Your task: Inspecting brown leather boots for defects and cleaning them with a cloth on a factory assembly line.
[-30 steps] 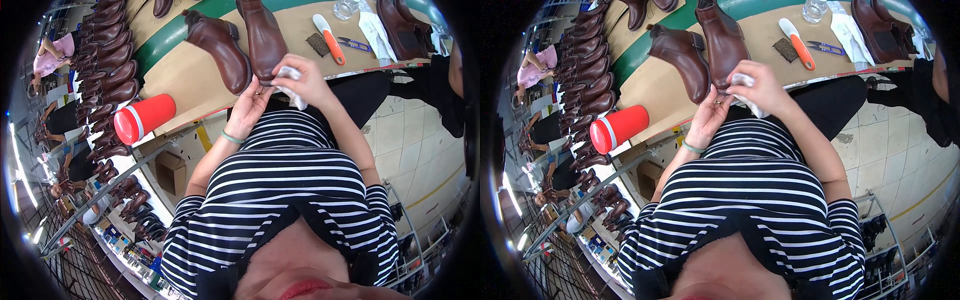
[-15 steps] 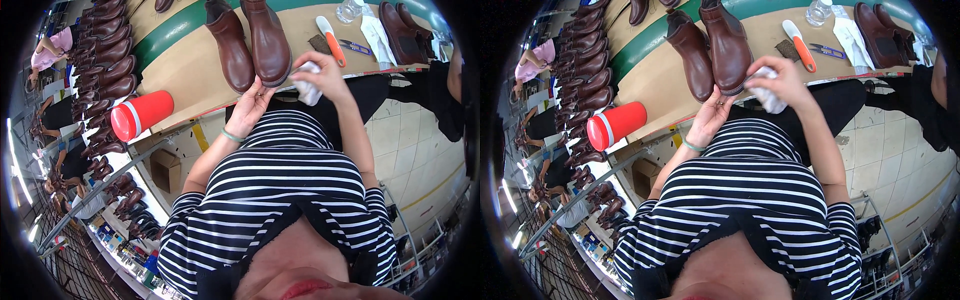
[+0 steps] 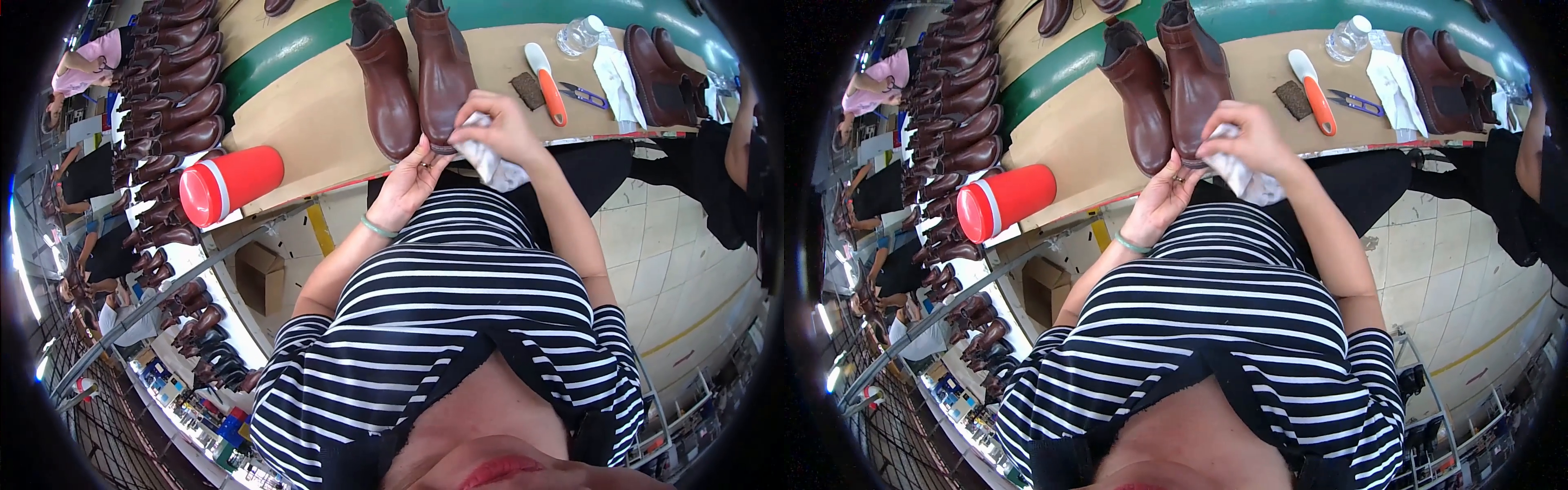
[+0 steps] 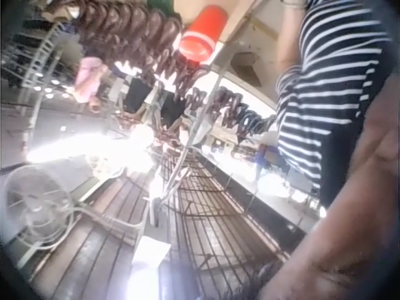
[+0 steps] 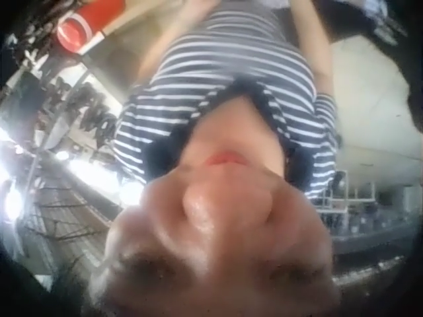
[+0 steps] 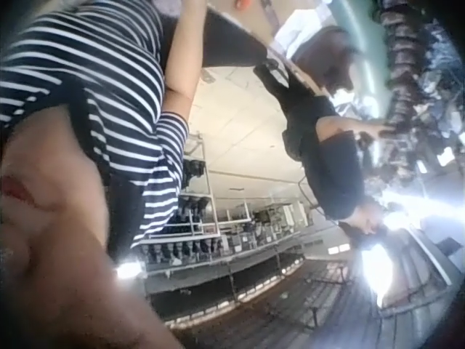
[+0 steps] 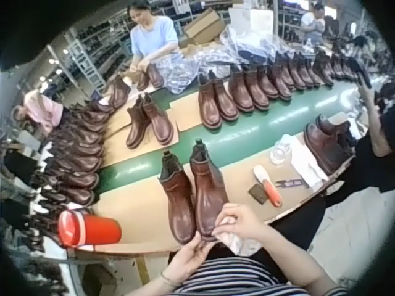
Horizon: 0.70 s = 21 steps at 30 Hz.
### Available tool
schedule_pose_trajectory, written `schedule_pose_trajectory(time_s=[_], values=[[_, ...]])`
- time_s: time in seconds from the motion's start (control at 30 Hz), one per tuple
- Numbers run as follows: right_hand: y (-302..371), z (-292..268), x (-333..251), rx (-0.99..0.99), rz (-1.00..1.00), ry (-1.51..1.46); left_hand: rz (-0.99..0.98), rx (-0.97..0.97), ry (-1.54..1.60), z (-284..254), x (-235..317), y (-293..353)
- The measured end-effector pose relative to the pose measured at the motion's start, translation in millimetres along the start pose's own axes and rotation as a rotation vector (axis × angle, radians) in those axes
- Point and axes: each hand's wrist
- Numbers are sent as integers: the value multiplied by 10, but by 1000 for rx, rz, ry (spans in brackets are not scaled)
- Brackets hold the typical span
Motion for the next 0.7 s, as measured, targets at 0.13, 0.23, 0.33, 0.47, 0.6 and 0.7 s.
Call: schedule_pose_trajectory(time_s=[0.13,0.23,0.33,0.47,0.6,0.7], values=[[174,-675,538,265,316,-168,-2,59,-10,-50,18,-6],[153,-748,204,225,345,-313,-42,45,24,-185,56,80],[122,-760,-28,174,365,-503,-264,199,260,-231,216,296],[-131,-647,-103,125,281,-585,-63,264,49,55,431,719],[-586,-315,-446,50,-10,38,264,282,-285,125,766,797],[-788,-73,-590,-207,-56,532,477,286,-422,267,989,691]])
Point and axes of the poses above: each hand's wrist, its own y-axis away from the middle knuckle, its own z-axis out of the palm, x = y × z, and after that the axes turned 8 degrees about -z, right-handed
